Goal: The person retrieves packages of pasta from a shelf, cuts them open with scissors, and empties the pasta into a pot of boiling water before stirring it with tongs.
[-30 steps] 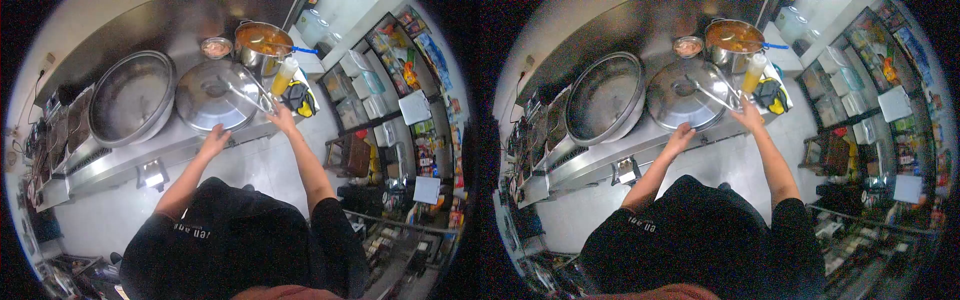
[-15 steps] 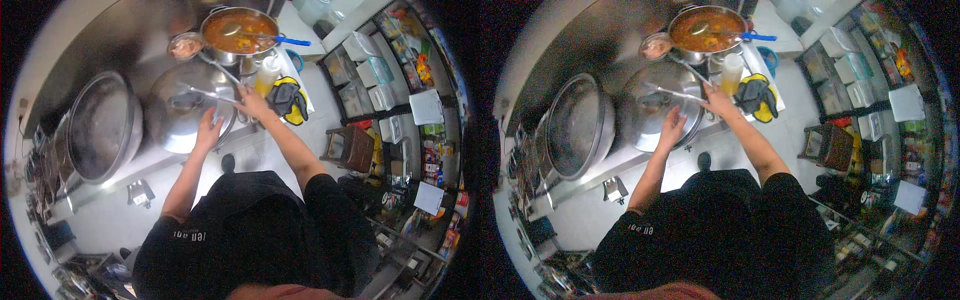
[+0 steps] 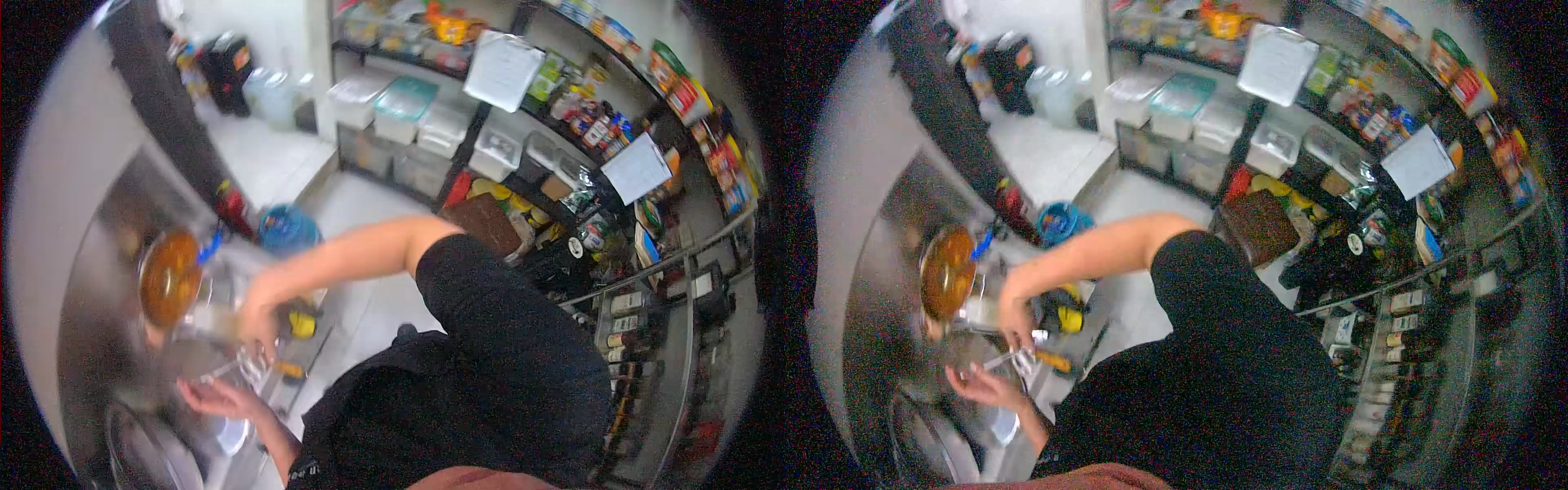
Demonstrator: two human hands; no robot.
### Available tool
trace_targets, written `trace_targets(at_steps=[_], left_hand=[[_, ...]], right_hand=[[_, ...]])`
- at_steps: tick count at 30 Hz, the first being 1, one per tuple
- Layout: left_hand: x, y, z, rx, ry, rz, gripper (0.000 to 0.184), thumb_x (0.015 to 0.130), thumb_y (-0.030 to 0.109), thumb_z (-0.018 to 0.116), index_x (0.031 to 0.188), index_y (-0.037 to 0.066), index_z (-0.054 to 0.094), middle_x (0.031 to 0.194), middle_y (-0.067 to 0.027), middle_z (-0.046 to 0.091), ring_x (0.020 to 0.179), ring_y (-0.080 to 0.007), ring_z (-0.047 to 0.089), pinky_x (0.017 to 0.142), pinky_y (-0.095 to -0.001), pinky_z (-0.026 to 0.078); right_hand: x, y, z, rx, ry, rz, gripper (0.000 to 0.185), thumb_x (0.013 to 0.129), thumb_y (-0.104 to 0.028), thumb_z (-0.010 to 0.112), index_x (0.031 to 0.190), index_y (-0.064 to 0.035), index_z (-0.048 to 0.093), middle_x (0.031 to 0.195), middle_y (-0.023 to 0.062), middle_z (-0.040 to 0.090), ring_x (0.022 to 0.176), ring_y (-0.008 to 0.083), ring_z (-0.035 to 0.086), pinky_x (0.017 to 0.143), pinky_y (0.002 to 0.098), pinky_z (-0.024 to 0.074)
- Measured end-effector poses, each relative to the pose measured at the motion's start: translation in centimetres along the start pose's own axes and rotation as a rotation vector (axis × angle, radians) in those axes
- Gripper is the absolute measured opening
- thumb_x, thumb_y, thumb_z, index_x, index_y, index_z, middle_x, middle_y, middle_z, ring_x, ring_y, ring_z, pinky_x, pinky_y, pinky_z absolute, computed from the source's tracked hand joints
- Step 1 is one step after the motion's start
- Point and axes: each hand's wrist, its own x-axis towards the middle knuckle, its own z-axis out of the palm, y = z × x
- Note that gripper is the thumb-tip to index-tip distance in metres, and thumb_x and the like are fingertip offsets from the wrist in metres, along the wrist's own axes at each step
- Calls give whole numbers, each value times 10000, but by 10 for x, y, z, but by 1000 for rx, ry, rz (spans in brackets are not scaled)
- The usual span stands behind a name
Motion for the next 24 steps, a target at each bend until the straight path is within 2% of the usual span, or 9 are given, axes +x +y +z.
trace_targets(at_steps=[1,3,6,15,17,20,21,22,24], left_hand=[[6,17,24,-44,-11,23,428,902,51,545,1286,-22,373,1346,-166,392,1212,-255,407,1042,-392,299],[18,52,67,-19,81,100,431,900,59,554,1283,-19,372,1336,-158,395,1199,-255,416,1032,-391,317],[34,94,150,-207,79,202,433,904,16,522,1293,-33,339,1315,-172,397,1213,-256,415,1060,-388,311],[46,165,302,-94,34,280,440,902,95,554,1276,-55,379,1325,-158,417,1198,-221,425,1016,-351,335],[57,150,308,-219,42,35,441,891,124,588,1277,-15,426,1321,-140,431,1200,-218,417,1045,-352,287],[71,108,340,-103,60,14,474,902,123,561,1317,-19,383,1360,-163,389,1230,-240,394,1047,-376,292],[77,84,350,-90,42,-36,479,898,129,570,1317,-14,386,1362,-164,388,1231,-249,393,1051,-379,286],[80,59,367,-37,-6,-51,486,900,136,572,1317,-23,379,1360,-168,389,1235,-260,389,1062,-381,271],[76,74,417,45,-161,3,477,901,148,568,1313,-4,383,1357,-155,385,1272,-262,351,1070,-406,257]], right_hand=[[-30,7,-14,19,-88,11,624,843,-480,592,1306,-76,484,1301,143,512,1106,309,535,936,440,433],[-145,-50,-77,-204,-43,472,569,815,-486,606,1223,-92,558,1232,137,562,1091,296,548,933,426,433],[-280,-72,-111,-406,389,756,502,814,-443,596,1176,-95,578,1183,138,578,1055,298,562,907,427,444],[-554,-32,-90,-762,1173,1040,314,812,-312,567,1034,-102,637,1036,142,627,948,306,605,829,432,479],[-590,-18,-94,-793,1243,1117,278,811,-283,560,1003,-103,651,1004,143,638,924,307,614,812,432,487],[-664,6,-77,-658,1476,1258,231,810,-240,551,956,-106,670,955,145,654,888,310,628,786,434,498],[-695,23,-74,-637,1490,1339,218,810,-225,547,940,-106,677,938,145,659,876,311,633,778,434,502],[-756,64,-81,-989,917,1643,248,762,-277,603,947,-126,669,887,137,664,864,311,641,780,429,509],[-822,53,-29,-971,811,1943,242,792,-245,587,1000,-143,658,958,148,644,922,318,624,791,450,509]])
